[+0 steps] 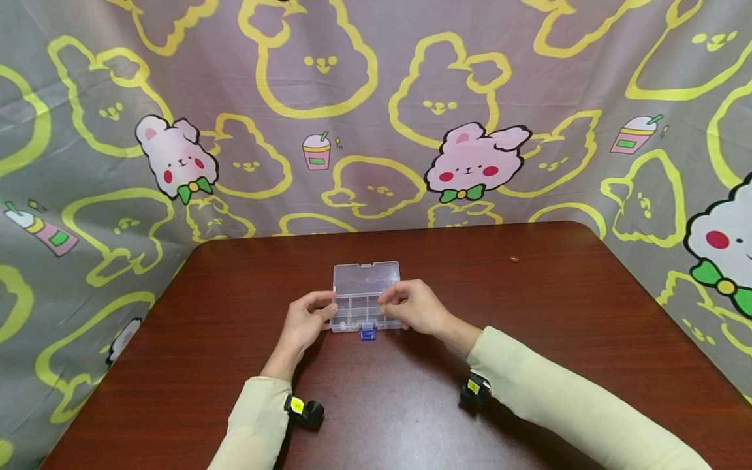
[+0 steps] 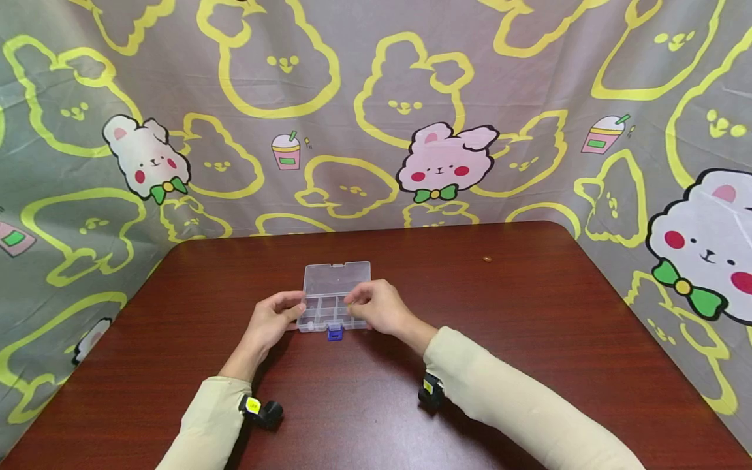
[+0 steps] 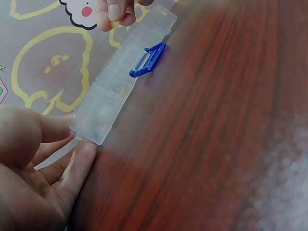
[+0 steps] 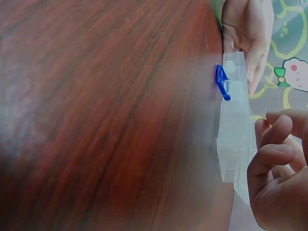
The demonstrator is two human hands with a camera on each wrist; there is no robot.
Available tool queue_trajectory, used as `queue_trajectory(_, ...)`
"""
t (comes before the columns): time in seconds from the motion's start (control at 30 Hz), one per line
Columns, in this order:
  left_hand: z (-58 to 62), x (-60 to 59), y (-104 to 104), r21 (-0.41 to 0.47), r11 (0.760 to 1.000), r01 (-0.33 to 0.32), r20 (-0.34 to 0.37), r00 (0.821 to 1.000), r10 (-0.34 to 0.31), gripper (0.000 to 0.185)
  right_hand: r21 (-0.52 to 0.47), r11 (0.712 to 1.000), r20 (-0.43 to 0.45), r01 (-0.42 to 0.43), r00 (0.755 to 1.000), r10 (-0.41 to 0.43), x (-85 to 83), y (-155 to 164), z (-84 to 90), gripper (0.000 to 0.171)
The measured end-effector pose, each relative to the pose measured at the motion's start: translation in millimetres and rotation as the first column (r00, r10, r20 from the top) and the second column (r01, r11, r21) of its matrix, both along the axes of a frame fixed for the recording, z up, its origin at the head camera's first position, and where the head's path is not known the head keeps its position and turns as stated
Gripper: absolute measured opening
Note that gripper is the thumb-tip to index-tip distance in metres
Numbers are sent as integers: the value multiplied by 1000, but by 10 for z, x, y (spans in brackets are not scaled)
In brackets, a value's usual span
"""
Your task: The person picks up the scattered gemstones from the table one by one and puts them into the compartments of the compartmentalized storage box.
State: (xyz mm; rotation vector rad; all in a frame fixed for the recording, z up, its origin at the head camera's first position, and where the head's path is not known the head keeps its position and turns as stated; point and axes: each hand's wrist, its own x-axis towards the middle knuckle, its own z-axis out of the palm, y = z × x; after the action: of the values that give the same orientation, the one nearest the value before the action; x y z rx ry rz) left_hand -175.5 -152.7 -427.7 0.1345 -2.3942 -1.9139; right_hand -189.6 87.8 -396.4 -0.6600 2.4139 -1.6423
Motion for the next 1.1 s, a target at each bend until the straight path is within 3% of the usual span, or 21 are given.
queue_trajectory(0.37,11,13,3,3,1000,2,-1,1000,-2,29,18,1000,25,1,1000,-2,-2,-98,12,12)
queue_trajectory(1.1,23,16,9,-17,1000,-9,6,1000,9,28,64,998,-15,22,1000,-22,-21,-131,7,11)
